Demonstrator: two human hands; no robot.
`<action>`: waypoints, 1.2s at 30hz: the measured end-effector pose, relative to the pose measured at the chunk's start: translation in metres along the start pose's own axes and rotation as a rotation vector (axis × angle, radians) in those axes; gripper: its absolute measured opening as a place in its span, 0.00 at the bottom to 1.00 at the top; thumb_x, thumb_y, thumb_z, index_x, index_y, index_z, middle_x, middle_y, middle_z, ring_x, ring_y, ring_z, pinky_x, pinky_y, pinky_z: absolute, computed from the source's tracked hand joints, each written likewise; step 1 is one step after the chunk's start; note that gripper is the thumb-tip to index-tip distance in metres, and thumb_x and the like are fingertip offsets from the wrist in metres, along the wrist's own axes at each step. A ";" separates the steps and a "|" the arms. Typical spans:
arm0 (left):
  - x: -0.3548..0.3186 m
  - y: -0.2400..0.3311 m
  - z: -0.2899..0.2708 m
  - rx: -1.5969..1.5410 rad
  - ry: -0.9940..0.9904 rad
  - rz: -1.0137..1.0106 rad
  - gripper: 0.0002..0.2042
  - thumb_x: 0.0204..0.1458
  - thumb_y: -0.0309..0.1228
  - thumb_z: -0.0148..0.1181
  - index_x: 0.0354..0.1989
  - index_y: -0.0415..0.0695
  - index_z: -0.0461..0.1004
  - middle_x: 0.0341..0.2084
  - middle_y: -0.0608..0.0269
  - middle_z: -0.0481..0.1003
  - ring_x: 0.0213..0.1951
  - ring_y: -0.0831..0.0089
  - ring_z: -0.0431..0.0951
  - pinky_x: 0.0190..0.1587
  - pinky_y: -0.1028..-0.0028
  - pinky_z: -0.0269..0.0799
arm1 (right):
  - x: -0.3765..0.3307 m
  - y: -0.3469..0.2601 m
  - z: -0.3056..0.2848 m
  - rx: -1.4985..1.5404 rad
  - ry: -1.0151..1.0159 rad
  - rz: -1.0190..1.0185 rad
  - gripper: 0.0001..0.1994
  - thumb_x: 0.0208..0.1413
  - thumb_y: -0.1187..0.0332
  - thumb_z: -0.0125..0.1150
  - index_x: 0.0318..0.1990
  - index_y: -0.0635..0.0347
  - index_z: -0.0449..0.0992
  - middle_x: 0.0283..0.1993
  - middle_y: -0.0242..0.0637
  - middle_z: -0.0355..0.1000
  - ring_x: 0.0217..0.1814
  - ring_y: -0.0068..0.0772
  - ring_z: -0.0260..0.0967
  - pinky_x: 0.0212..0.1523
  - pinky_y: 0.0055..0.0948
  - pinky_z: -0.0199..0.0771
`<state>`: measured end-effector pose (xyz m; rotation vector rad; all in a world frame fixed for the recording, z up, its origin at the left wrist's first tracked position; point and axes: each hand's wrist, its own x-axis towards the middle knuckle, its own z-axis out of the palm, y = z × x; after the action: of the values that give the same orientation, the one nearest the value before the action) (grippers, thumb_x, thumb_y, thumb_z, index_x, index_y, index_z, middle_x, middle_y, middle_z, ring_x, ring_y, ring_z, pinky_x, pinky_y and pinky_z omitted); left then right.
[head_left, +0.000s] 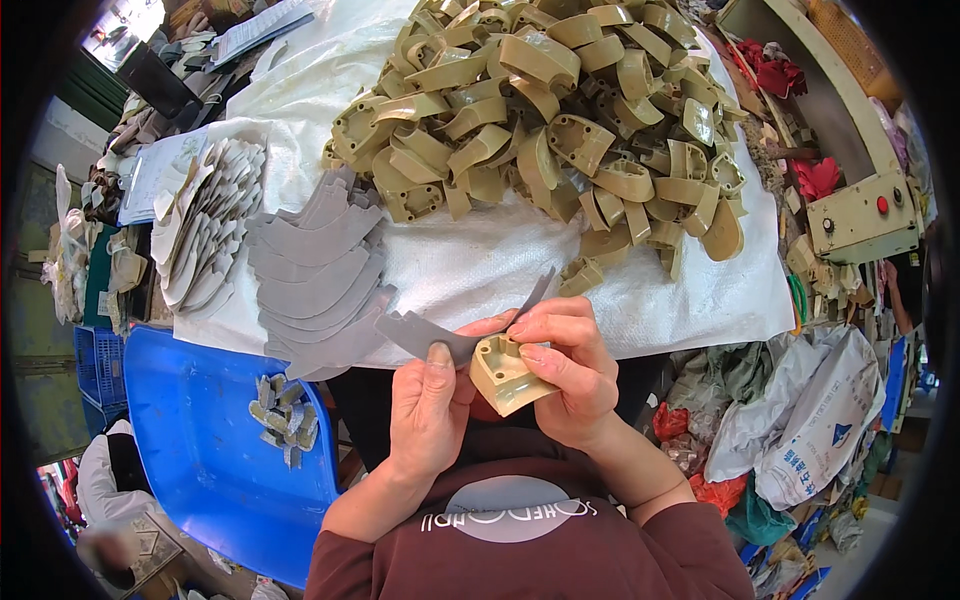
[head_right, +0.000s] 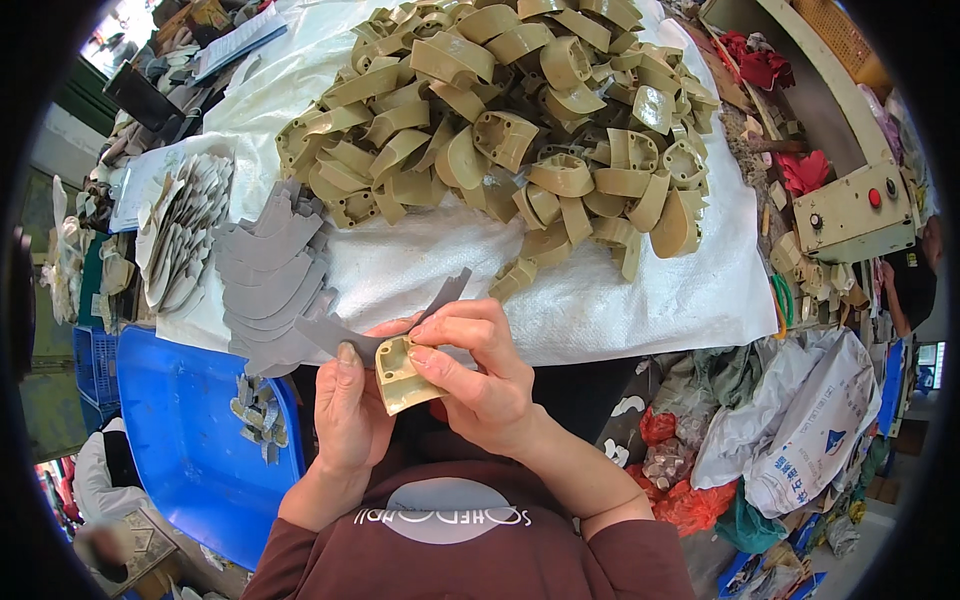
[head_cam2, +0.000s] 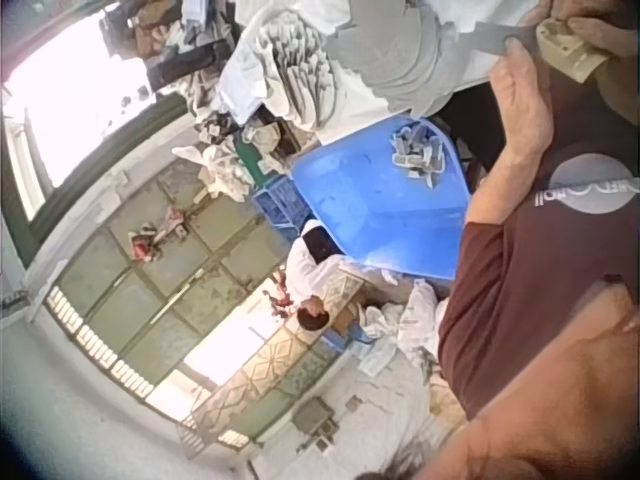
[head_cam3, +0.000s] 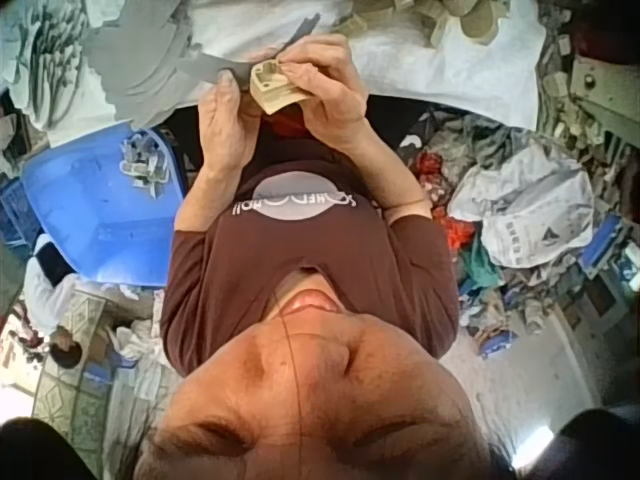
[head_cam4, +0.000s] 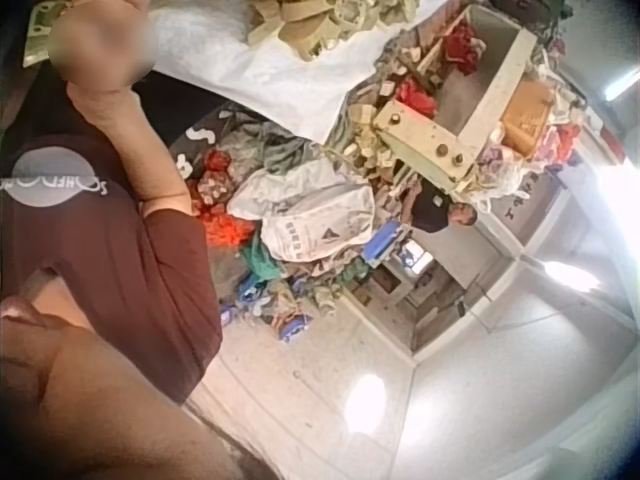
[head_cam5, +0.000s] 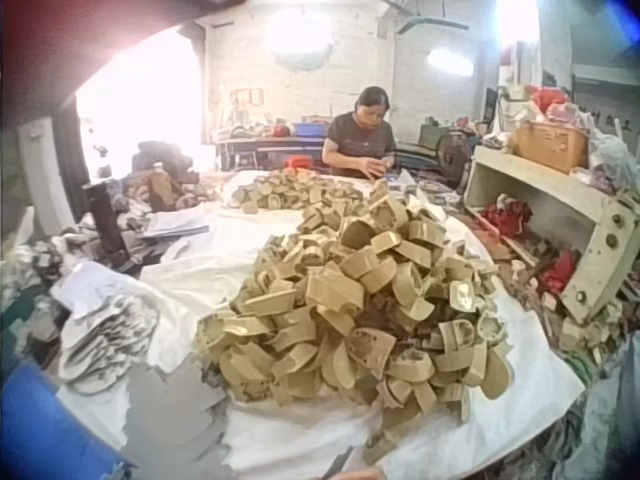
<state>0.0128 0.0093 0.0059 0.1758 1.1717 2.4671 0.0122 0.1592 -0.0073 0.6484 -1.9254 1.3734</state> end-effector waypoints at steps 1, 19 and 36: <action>0.000 0.001 0.001 0.002 0.005 0.000 0.26 0.65 0.42 0.37 0.56 0.26 0.62 0.56 0.43 0.65 0.53 0.65 0.71 0.55 0.68 0.69 | -0.001 0.001 0.000 -0.004 0.000 -0.010 0.22 0.38 0.85 0.63 0.44 0.57 0.71 0.44 0.41 0.68 0.43 0.42 0.66 0.39 0.33 0.73; -0.001 0.012 -0.013 0.825 0.251 0.320 0.13 0.61 0.30 0.48 0.45 0.33 0.74 0.34 0.56 0.78 0.33 0.80 0.74 0.35 0.80 0.69 | 0.006 0.003 -0.008 -0.456 -0.092 -0.105 0.16 0.35 0.71 0.67 0.36 0.47 0.73 0.38 0.23 0.70 0.36 0.30 0.60 0.42 0.41 0.47; -0.001 0.000 0.001 1.187 0.165 0.413 0.10 0.56 0.20 0.52 0.45 0.35 0.74 0.32 0.51 0.76 0.32 0.68 0.76 0.35 0.75 0.70 | 0.018 -0.013 -0.017 -0.610 -0.406 -0.001 0.14 0.31 0.71 0.65 0.32 0.50 0.72 0.30 0.26 0.61 0.35 0.31 0.60 0.42 0.42 0.47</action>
<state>0.0142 0.0098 0.0062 0.5779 2.7449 1.7260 0.0138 0.1713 0.0183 0.6462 -2.4977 0.6066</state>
